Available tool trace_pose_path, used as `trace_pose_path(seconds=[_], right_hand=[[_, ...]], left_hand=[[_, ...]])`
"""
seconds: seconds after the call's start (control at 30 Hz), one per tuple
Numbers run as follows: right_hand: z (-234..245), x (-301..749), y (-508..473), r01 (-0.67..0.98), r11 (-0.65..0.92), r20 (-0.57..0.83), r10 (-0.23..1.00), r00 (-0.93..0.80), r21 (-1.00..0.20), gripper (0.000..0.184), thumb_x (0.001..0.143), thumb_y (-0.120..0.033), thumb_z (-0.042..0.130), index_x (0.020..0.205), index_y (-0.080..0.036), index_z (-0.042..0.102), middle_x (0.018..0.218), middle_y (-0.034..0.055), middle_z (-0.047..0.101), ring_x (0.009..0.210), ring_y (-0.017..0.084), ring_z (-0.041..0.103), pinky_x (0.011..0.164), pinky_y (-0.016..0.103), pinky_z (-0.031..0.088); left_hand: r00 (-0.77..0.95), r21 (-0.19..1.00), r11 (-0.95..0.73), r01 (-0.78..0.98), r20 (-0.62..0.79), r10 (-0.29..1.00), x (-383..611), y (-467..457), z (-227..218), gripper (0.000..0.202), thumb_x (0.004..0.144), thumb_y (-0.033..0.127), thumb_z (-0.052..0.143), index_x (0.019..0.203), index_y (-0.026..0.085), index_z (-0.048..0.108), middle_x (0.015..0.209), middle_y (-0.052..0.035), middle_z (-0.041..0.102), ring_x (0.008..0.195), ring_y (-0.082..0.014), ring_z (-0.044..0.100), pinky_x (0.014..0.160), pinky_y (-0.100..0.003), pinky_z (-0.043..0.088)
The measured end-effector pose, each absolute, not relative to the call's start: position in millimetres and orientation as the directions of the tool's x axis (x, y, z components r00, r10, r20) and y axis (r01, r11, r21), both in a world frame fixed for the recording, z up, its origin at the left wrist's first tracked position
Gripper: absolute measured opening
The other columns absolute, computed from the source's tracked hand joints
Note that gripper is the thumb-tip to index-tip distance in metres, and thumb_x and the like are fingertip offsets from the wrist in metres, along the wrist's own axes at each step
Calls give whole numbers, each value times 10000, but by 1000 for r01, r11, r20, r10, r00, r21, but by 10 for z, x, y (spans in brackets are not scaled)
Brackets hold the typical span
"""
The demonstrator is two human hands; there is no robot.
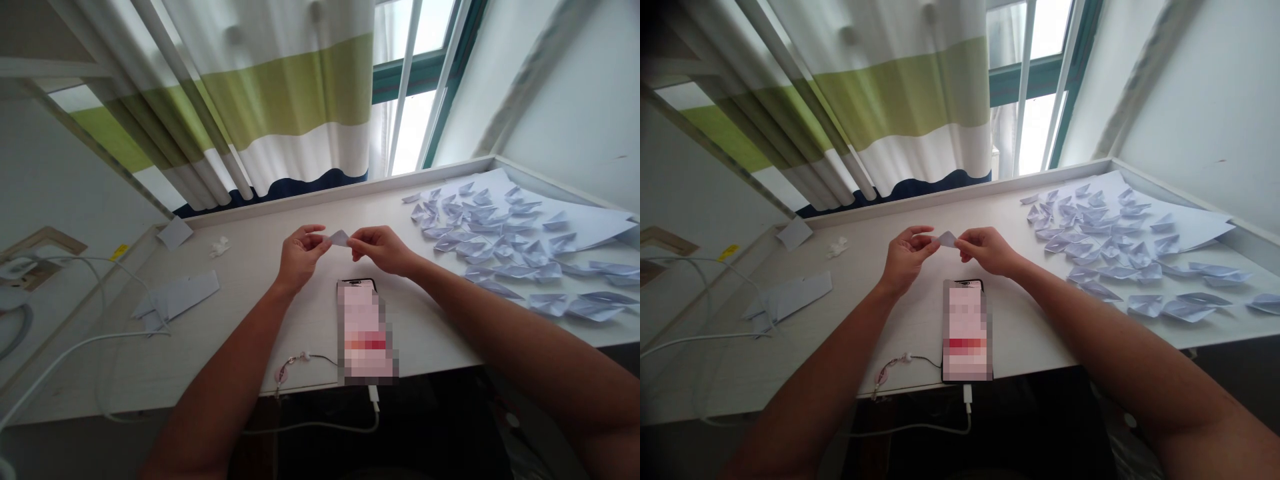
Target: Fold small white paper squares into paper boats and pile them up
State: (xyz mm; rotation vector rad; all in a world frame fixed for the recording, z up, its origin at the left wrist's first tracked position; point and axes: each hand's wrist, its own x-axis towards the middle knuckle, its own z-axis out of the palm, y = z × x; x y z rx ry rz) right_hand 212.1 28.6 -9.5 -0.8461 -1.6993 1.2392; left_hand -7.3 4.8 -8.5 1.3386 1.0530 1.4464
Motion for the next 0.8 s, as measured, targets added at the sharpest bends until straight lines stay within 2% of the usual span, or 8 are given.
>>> trace_pose_path(seconds=[0.07, 0.17, 0.33, 0.4, 0.47, 0.6, 0.7, 0.8], right_hand=[[-100, 2119, 290, 19, 278, 245, 876, -415, -960, 609, 786, -780, 855, 804, -176, 777, 710, 45, 756, 662, 177, 697, 683, 330, 571], [-100, 2117, 293, -25, 258, 244, 874, -421, -966, 630, 776, -800, 855, 816, -176, 771, 714, 41, 751, 659, 174, 699, 691, 338, 591], [-96, 2124, 294, -46, 262, 255, 864, -433, -964, 600, 802, -759, 864, 840, -167, 777, 718, 41, 751, 668, 168, 701, 698, 336, 602], [-95, 2126, 292, -38, 266, 255, 861, -439, -963, 574, 812, -734, 870, 849, -168, 783, 709, 36, 751, 668, 168, 702, 696, 336, 604], [-93, 2126, 289, -23, 271, 253, 863, -437, -962, 534, 824, -698, 878, 842, -172, 786, 703, 34, 753, 666, 168, 701, 691, 333, 602], [-95, 2124, 284, 2, 249, 224, 875, -429, -968, 477, 822, -636, 901, 798, -173, 788, 691, 34, 753, 651, 158, 694, 669, 312, 579], [-89, 2132, 292, -49, 171, 176, 884, -433, -984, 457, 783, -599, 942, 807, -166, 797, 699, 32, 746, 656, 156, 696, 678, 314, 589], [-63, 2152, 304, -172, 39, 112, 891, -440, -984, 456, 732, -564, 989, 791, -158, 790, 688, 23, 716, 650, 151, 680, 702, 332, 620]], left_hand=[[-59, 960, -247, -131, 241, 969, -46, 36, -66, 557, 655, 318, 1033, 1134, 190, 778, 881, -37, 828, 854, -182, 756, 887, -347, 562], [-85, 957, -169, -236, 153, 985, -16, 20, -45, 584, 632, 307, 1048, 1137, 189, 781, 945, -51, 839, 917, -187, 769, 947, -357, 560], [39, 952, 79, -294, -71, 997, -9, -1, -30, 483, 689, 447, 1035, 1008, 160, 812, 893, -58, 814, 799, -145, 737, 817, -298, 583], [79, 956, 116, -271, -98, 992, -23, -2, -27, 463, 723, 501, 1012, 935, 145, 805, 908, -84, 824, 778, -141, 735, 771, -282, 587], [80, 963, 115, -244, -99, 992, -42, 6, -28, 449, 724, 490, 1012, 920, 145, 802, 903, -91, 831, 774, -143, 741, 761, -278, 595], [22, 988, -4, -153, 7, 1000, -59, 23, -51, 470, 678, 427, 1037, 999, 160, 821, 847, -73, 834, 740, -156, 750, 776, -318, 618], [-15, 982, -189, -27, 189, 982, -40, 7, -71, 455, 739, 481, 992, 1023, 160, 842, 846, -82, 838, 701, -175, 744, 760, -363, 625], [-36, 918, -377, 119, 384, 923, -36, -27, -71, 382, 817, 497, 935, 1033, 187, 872, 882, -83, 848, 748, -205, 766, 782, -386, 625]])
